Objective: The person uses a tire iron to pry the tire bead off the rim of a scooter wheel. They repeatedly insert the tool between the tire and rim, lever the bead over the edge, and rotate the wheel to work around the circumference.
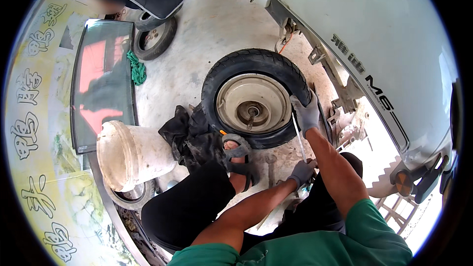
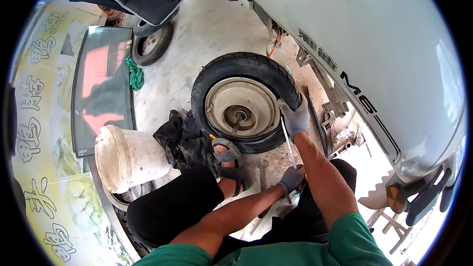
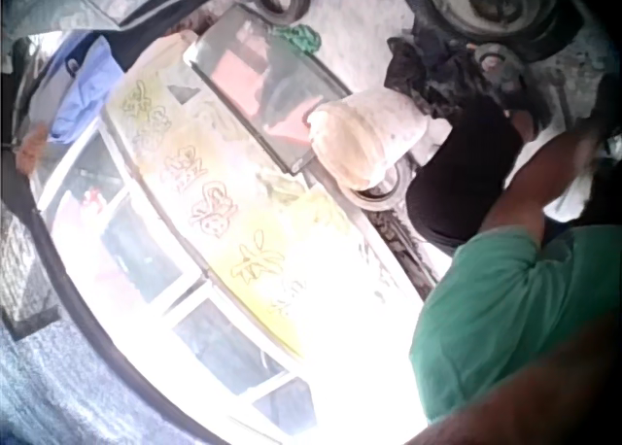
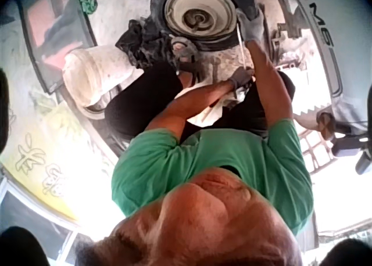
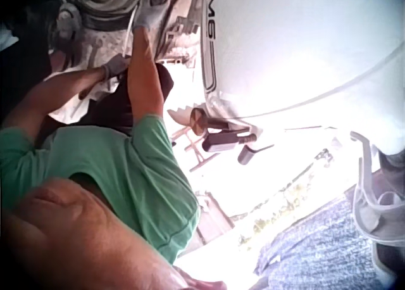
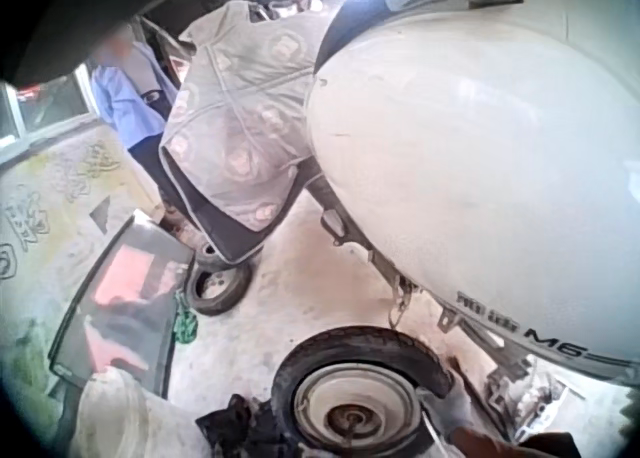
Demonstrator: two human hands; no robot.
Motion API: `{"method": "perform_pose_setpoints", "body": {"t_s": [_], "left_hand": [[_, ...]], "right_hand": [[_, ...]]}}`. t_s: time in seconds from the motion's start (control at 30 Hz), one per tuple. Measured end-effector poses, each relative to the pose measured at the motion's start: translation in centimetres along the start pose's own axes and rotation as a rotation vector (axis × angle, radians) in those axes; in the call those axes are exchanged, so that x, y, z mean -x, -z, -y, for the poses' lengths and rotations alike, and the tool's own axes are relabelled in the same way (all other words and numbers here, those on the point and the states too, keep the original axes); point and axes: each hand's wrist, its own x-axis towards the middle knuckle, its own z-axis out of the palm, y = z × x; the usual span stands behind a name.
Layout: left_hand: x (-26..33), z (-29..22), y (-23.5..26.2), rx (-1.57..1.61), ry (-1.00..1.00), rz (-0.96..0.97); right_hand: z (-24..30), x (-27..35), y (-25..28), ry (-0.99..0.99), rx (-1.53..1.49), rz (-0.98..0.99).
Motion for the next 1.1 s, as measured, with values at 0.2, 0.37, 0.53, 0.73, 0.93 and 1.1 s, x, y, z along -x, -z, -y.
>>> {"method": "perform_pose_setpoints", "body": {"t_s": [0.2, 0.37, 0.53, 0.73, 0.93, 1.1], "left_hand": [[5.1, -5.4, 2.7, 0.048, 0.278, 0.183], [8.0, -8.4, 5.1, 0.285, 0.333, 0.488], [3.2, -1.5, 8.8, -0.475, 0.29, 0.224], [6.2, -5.6, 4.4, -0.233, 0.369, 0.09], [12.6, -16.9, 6.7, 0.241, 0.474, 0.18], [16.0, -22.4, 10.4, 0.108, 0.53, 0.228]], "right_hand": [[0.8, 0.4, 0.3, -0.005, 0.17, -0.044], [3.3, 1.0, 0.5, -0.044, 0.101, 0.035], [4.6, 1.6, 0.4, -0.035, 0.176, 0.031], [3.8, 1.1, 1.4, -0.047, 0.193, 0.03], [5.7, 1.2, 1.8, -0.052, 0.198, 0.075], [7.8, 1.9, 0.6, -0.058, 0.287, 0.058]]}}
